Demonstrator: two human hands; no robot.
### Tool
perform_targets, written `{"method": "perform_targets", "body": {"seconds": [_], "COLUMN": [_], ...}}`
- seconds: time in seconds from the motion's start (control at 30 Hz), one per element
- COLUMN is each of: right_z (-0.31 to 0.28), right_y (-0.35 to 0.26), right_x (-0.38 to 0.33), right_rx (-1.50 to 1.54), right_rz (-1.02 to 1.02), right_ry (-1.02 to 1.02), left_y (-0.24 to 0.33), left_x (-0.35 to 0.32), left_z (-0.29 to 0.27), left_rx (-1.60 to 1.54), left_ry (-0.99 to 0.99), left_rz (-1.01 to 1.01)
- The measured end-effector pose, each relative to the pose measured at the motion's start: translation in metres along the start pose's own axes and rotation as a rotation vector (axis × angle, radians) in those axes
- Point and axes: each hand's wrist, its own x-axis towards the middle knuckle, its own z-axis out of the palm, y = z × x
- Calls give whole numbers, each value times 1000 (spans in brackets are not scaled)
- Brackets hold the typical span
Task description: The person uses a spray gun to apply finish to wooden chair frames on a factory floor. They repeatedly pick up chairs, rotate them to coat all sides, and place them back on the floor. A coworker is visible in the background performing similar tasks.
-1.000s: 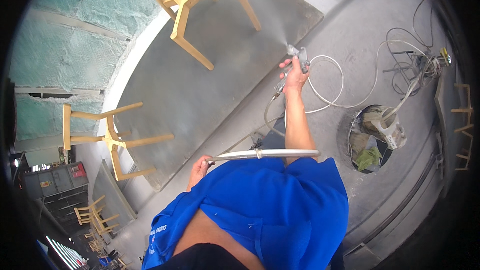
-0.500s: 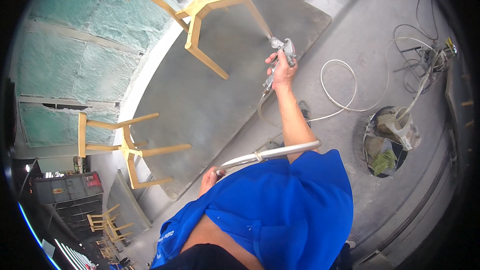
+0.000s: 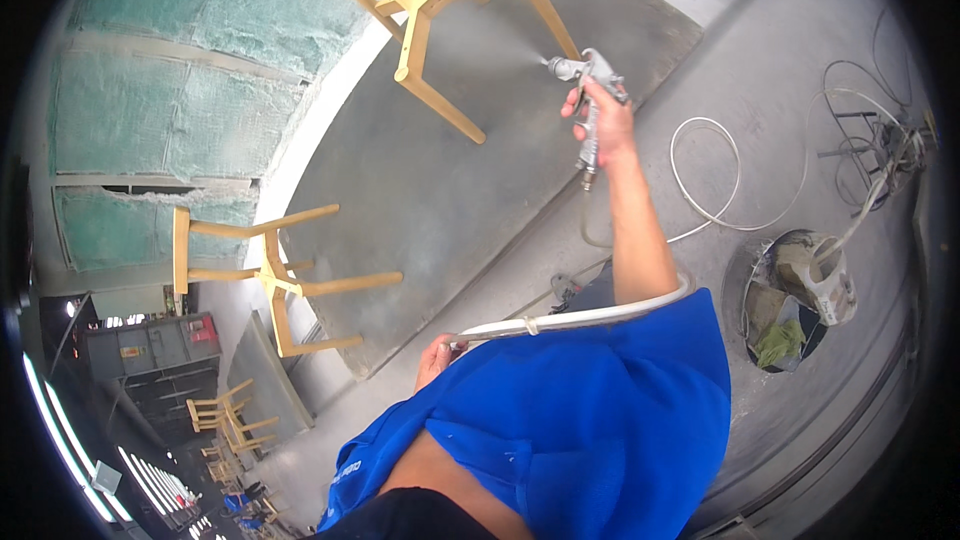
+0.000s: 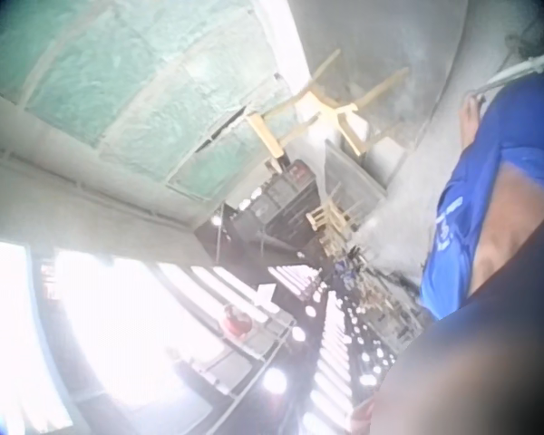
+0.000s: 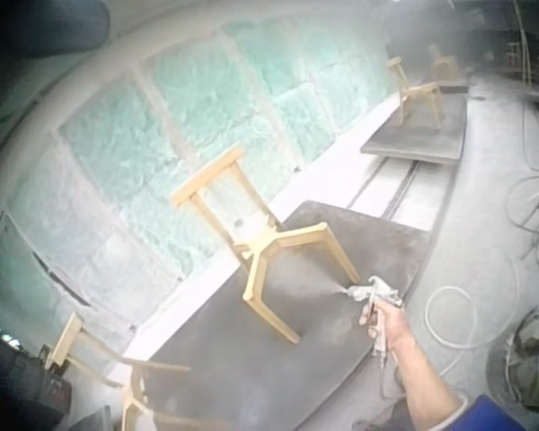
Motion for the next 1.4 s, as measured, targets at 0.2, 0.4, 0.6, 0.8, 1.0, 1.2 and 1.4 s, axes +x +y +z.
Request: {"method": "perform_targets", "body": {"seconds": [0.2, 0.4, 0.6, 0.8, 1.0, 1.2, 1.4], "right_z": [-13, -11, 4, -15, -61, -72, 13], "right_y": [-47, -108, -120, -48, 20, 18, -39], "right_x": [46, 87, 156, 228, 254, 209, 78], "right_rx": [-160, -101, -374, -575, -640, -745, -895], "right_rz": [82, 215, 266, 466, 551, 592, -232], "right_ry": [-182, -381, -494, -443, -340, -149, -413], "left_y": [34, 88, 120, 143, 143, 128, 111], "left_x": [32, 68, 87, 80, 70, 79, 110], "left_z": [36, 73, 108, 121, 125, 106, 74], "left_rx": [58, 184, 111, 126, 37, 91, 314], "left_ry": [-40, -4, -18, 101, 135, 92, -12], "left_rz": [-79, 18, -44, -179, -332, -286, -281]}}
